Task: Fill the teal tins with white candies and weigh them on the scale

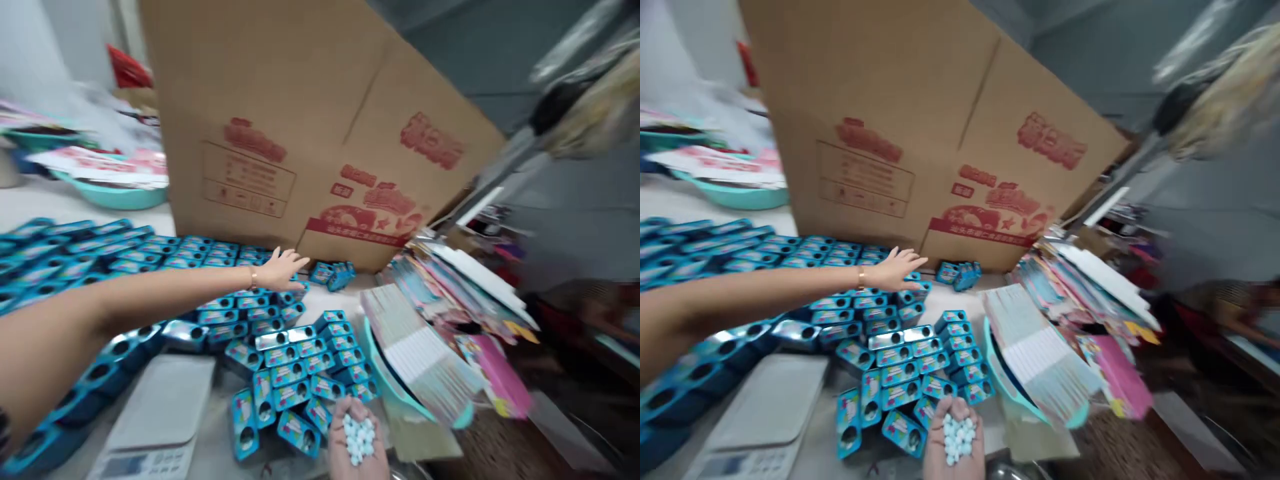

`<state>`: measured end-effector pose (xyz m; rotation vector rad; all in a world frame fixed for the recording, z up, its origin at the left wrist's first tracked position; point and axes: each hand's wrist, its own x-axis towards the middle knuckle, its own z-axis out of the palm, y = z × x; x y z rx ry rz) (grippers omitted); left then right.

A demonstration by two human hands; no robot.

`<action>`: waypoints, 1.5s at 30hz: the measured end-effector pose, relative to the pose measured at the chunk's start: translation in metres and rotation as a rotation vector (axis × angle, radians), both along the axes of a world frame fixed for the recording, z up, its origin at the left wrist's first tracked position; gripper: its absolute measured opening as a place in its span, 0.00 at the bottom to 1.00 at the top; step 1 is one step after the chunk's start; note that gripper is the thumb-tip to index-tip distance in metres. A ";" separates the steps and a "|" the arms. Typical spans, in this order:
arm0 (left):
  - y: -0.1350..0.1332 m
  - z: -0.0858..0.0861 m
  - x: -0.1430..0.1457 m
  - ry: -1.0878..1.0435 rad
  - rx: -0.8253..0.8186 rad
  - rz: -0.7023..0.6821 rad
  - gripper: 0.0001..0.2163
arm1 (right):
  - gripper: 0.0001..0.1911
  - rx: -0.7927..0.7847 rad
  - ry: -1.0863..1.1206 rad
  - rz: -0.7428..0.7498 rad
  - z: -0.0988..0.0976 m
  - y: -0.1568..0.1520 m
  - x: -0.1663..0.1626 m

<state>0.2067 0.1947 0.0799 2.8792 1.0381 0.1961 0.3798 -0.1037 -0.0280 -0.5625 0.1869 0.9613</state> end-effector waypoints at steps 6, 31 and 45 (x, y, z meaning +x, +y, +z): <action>-0.077 0.058 -0.223 0.082 0.136 0.187 0.44 | 0.12 -0.022 -0.023 0.170 0.014 0.016 -0.027; -0.187 -0.064 -0.230 -0.114 -0.101 0.098 0.30 | 0.11 0.073 -0.152 0.401 0.072 0.026 -0.158; -0.221 -0.022 -0.342 -0.419 -0.032 0.601 0.49 | 0.14 -0.060 0.153 0.441 0.071 0.072 -0.204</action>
